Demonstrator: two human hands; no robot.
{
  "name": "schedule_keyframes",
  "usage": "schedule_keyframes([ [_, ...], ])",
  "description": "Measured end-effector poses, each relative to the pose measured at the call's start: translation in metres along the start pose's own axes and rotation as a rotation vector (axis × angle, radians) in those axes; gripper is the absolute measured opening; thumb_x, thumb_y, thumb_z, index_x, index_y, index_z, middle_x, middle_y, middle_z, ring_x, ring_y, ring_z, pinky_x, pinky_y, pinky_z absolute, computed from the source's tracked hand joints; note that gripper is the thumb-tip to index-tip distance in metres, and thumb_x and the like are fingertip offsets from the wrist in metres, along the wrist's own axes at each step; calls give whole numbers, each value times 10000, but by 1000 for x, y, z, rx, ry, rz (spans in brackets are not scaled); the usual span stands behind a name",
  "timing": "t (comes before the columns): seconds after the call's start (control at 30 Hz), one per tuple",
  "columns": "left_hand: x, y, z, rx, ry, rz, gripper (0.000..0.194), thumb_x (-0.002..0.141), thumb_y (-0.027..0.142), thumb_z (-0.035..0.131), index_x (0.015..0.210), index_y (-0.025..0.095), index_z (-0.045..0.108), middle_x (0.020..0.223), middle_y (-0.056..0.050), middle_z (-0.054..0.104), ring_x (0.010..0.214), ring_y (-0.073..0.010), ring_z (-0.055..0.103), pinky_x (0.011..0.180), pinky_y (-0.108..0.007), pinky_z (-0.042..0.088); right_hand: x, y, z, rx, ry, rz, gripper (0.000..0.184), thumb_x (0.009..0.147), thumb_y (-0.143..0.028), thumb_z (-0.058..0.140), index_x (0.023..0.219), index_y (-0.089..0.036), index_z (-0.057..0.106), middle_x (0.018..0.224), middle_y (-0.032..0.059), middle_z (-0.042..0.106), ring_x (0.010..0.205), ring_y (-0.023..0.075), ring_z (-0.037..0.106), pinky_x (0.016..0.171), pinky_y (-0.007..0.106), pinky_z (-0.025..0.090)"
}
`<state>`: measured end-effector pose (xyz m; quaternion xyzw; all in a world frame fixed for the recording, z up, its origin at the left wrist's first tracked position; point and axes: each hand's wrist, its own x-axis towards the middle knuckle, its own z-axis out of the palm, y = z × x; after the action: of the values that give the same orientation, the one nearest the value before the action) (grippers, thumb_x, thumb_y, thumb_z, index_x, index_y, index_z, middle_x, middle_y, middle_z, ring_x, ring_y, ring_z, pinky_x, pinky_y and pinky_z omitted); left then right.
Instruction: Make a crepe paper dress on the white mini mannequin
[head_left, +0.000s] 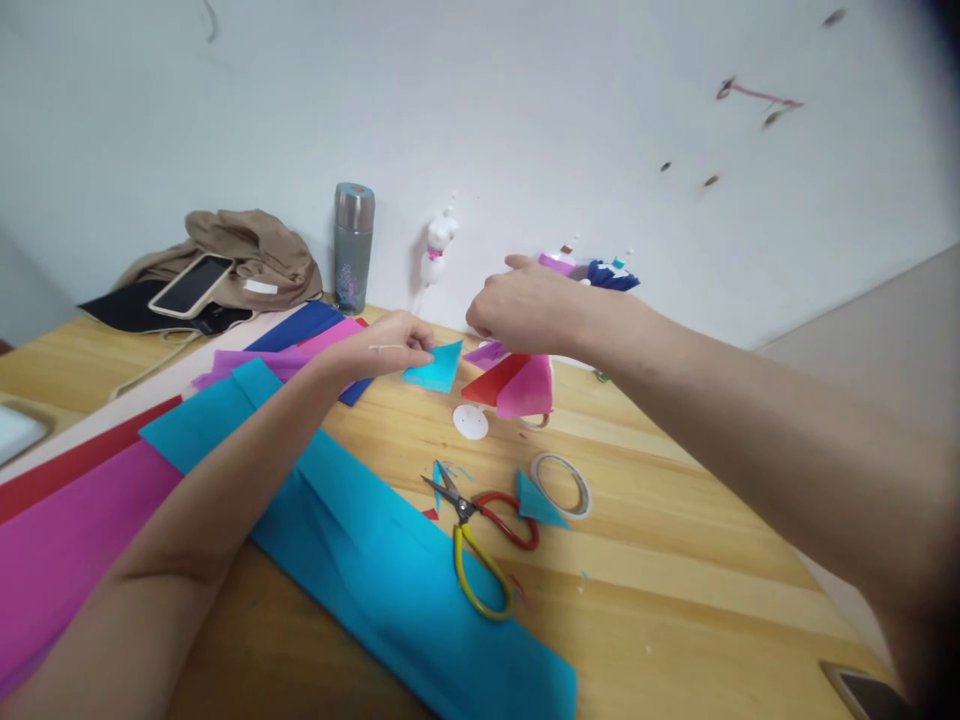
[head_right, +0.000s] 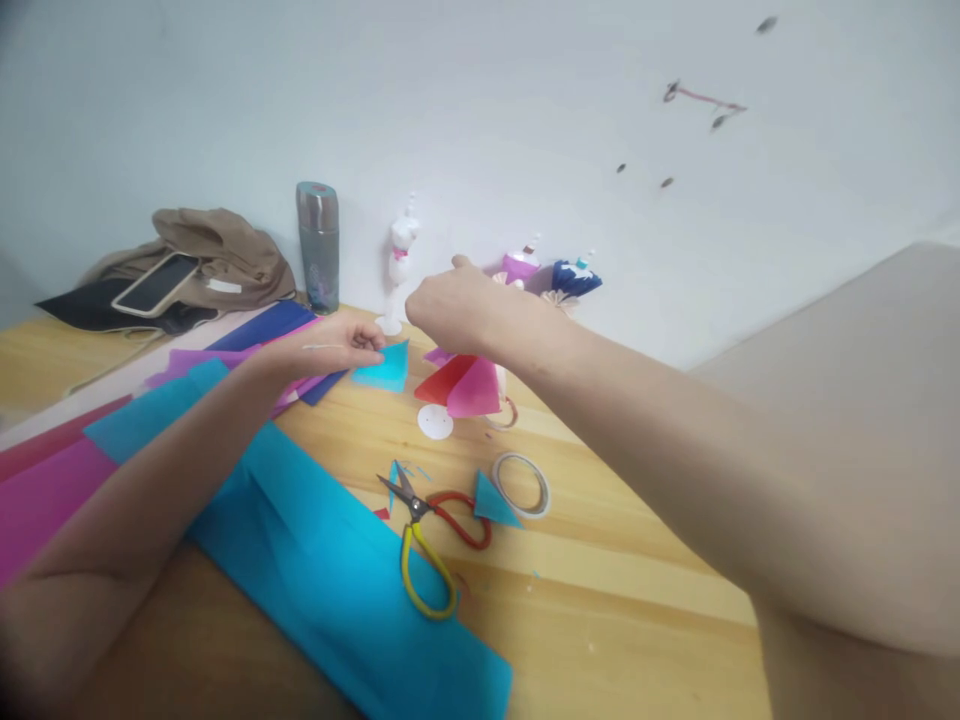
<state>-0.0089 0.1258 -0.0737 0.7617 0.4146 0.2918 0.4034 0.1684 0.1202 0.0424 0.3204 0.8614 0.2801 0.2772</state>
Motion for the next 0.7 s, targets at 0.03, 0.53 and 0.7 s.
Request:
schedule_keyframes([
  [0.03, 1, -1, 0, -1, 10, 7, 112, 712, 249, 616, 735, 143, 644, 656, 4, 573, 633, -130, 525, 590, -245, 381, -1, 0, 1, 0, 13, 3, 271, 891, 7, 494, 1003, -112, 710, 818, 108, 736, 864, 231, 689, 965, 444, 387],
  [0.53, 25, 11, -12, 134, -144, 3, 97, 674, 204, 607, 737, 141, 645, 676, -4, 581, 658, -142, 522, 622, -260, 376, 7, 1, -4, -45, -82, 15, 280, 836, 26, 490, 921, -128, 708, 782, 96, 716, 806, 230, 681, 947, 435, 371],
  [0.7, 30, 10, -10, 186, -181, -19, 120, 688, 220, 597, 766, 140, 639, 705, -15, 589, 666, -146, 528, 612, -258, 377, 3, 6, -1, -41, -16, 7, 255, 861, -45, 516, 999, -140, 708, 858, 116, 725, 882, 255, 679, 891, 408, 391],
])
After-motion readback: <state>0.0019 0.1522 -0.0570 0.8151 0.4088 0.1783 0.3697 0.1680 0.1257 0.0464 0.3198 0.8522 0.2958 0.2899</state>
